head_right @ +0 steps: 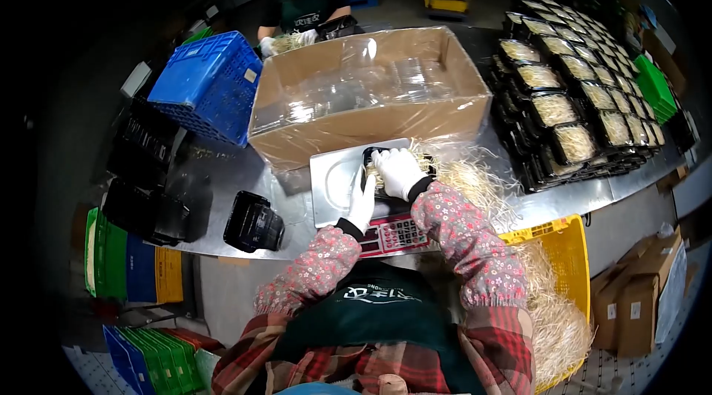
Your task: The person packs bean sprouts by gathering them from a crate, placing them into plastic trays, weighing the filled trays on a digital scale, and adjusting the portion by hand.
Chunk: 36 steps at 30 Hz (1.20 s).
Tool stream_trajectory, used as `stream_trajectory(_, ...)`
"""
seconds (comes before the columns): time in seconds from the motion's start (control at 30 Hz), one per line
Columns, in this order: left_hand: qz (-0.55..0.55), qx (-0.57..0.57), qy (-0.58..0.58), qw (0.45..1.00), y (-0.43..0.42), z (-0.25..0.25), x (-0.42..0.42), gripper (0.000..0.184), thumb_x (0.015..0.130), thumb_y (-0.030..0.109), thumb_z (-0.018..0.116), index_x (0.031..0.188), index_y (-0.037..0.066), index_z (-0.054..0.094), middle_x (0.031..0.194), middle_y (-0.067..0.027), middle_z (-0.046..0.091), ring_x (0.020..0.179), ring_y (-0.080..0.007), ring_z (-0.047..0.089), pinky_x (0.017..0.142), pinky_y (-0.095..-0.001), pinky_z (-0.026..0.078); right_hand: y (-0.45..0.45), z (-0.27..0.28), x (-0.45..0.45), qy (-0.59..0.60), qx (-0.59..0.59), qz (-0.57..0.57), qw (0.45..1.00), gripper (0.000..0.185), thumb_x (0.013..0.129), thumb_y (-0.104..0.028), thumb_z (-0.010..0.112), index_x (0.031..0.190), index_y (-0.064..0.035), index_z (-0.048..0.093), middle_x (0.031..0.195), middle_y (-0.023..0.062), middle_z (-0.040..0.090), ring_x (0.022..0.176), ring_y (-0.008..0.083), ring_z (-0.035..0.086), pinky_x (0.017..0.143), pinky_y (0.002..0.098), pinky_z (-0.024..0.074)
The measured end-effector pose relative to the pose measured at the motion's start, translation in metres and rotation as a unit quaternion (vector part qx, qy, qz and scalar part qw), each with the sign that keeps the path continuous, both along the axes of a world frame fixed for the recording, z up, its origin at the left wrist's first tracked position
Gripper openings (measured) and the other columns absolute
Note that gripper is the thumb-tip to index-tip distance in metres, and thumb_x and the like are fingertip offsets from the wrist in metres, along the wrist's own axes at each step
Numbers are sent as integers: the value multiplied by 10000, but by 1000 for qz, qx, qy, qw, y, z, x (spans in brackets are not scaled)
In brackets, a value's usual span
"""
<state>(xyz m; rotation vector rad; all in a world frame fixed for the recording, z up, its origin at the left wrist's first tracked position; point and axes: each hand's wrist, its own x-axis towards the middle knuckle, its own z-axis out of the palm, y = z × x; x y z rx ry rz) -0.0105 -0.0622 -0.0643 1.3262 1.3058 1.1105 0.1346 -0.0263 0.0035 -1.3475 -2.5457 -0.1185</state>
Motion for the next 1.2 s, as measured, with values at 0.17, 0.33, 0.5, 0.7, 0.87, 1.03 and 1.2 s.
stream_trajectory(0.17,-9,318,326,890,33,32,-47,709,890,219,635,1472,-44,327,1524,-253,339,1418,-406,326,1178,-438,254,18,-33,-36,42,-11,-8,999,600,718,-272,692,1231,6,550,964,160,632,906,320,613,796,444,486)
stream_trajectory(0.33,-137,304,440,834,52,18,-36,589,949,289,519,1441,-15,407,1473,-222,433,1362,-343,417,1143,-425,308,27,-43,-20,178,-152,30,972,695,725,-329,746,1289,2,510,1183,220,593,1108,385,565,969,446,450)
stream_trajectory(0.5,-97,283,514,804,43,17,-36,512,955,253,518,1419,41,470,1469,-168,464,1340,-311,451,1122,-435,336,25,-22,27,382,-343,64,856,909,720,-236,832,1466,0,370,1429,232,461,1346,325,439,1135,386,340)
stream_trajectory(0.7,-85,207,162,961,56,22,-57,467,995,183,494,1427,11,456,1466,-176,471,1373,-347,412,1154,-400,296,27,54,110,483,-420,14,769,707,829,-118,767,1443,-13,433,1433,162,497,1307,245,484,1111,364,390)
stream_trajectory(0.87,-20,274,205,939,69,68,-108,459,1004,54,436,1449,-46,385,1310,-186,566,1169,-205,580,1025,-320,451,30,50,142,340,-244,-55,906,771,797,-183,801,1462,-64,428,1461,141,459,1352,278,441,1135,393,339)
stream_trajectory(1.03,-139,247,293,913,56,70,-47,560,949,265,591,1408,-23,453,1402,-242,491,1326,-377,450,1120,-417,350,27,35,55,165,-114,71,977,1074,610,-346,895,1502,-127,338,1549,232,291,1401,473,299,1146,518,304)
stream_trajectory(1.2,-160,255,474,828,36,50,-33,572,920,313,587,1389,7,473,1370,-207,514,1274,-372,482,1048,-453,397,40,30,56,-93,-193,33,976,772,599,-415,866,1277,-141,620,1297,184,577,1225,399,516,930,549,462)
